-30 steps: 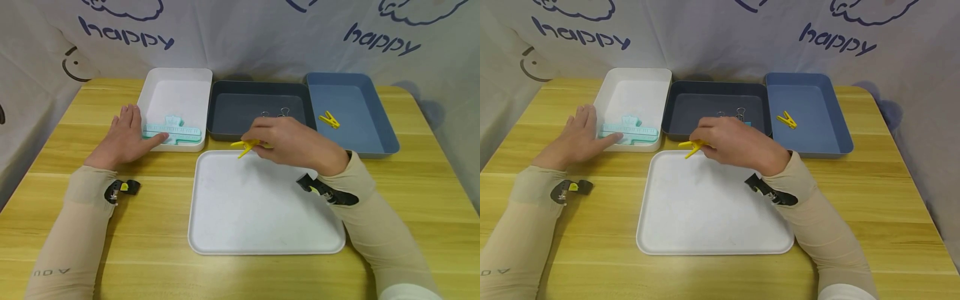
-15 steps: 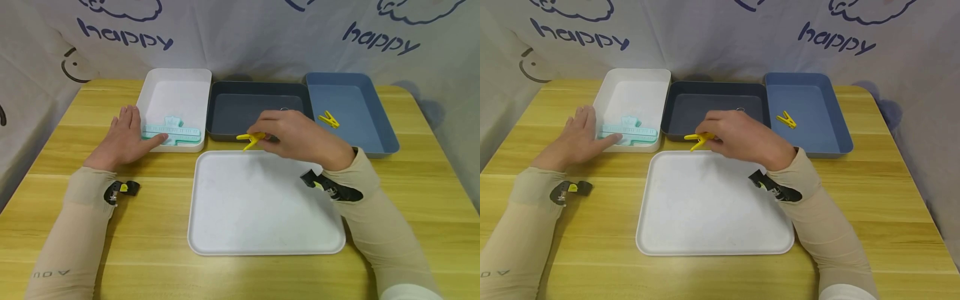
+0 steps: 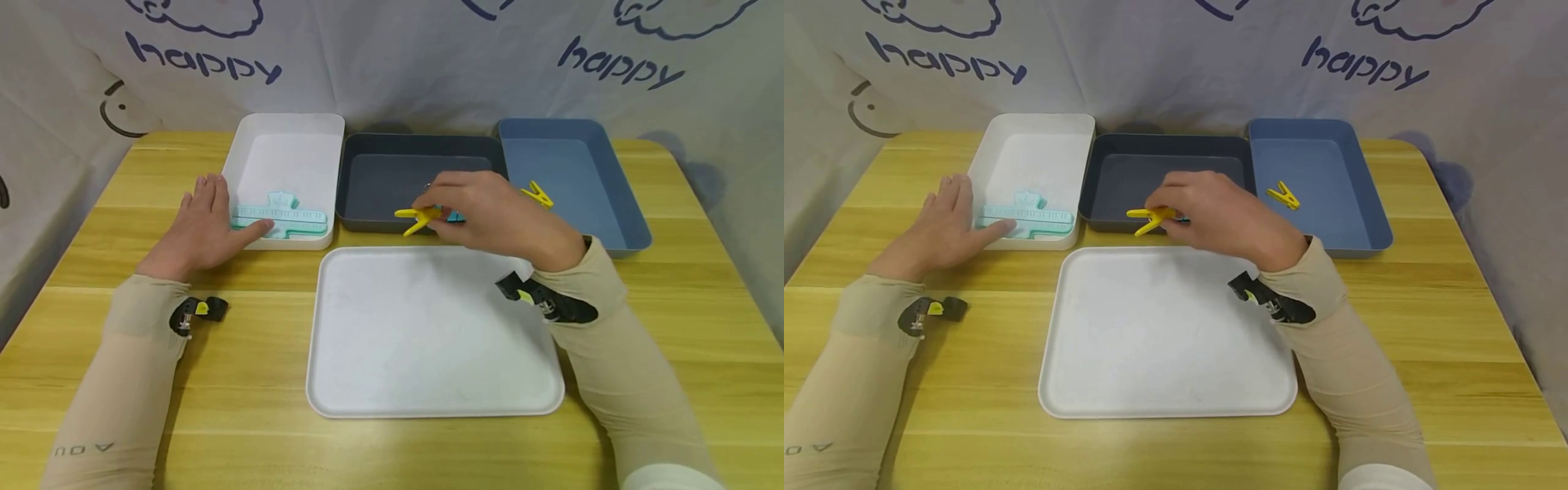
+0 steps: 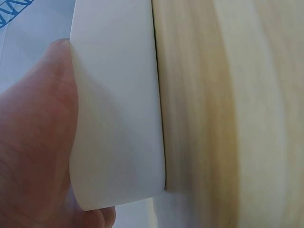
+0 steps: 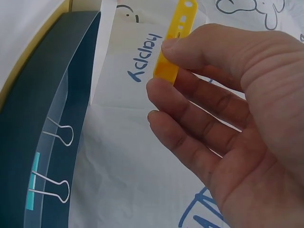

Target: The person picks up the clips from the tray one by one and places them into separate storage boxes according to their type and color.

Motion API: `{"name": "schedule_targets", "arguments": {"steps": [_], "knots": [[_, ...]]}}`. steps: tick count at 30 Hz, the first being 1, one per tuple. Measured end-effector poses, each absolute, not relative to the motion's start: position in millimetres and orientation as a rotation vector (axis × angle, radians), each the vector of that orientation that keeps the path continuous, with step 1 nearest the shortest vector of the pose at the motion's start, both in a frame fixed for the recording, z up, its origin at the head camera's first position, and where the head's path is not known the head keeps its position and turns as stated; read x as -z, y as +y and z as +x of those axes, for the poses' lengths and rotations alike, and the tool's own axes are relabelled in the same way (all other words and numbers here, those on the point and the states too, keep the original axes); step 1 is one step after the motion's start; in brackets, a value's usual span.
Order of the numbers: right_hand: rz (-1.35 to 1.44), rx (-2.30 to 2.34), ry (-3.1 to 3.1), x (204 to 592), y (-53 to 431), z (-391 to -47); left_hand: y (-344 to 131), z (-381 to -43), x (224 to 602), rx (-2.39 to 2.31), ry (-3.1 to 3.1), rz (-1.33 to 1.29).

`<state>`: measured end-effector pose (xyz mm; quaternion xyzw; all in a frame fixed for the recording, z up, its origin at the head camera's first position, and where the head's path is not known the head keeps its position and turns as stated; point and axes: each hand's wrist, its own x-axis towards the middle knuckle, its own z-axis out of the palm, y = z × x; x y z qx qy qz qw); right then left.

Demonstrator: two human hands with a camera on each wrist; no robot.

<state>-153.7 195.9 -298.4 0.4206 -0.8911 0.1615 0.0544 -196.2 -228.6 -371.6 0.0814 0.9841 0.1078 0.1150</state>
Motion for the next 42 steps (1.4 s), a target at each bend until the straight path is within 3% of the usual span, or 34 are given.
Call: {"name": "schedule_targets", "arguments": {"steps": [42], "knots": [[1.042,-0.487,-2.802,283,219,-160,-229,-195,371,-0.337,2.878,0.235]]}}
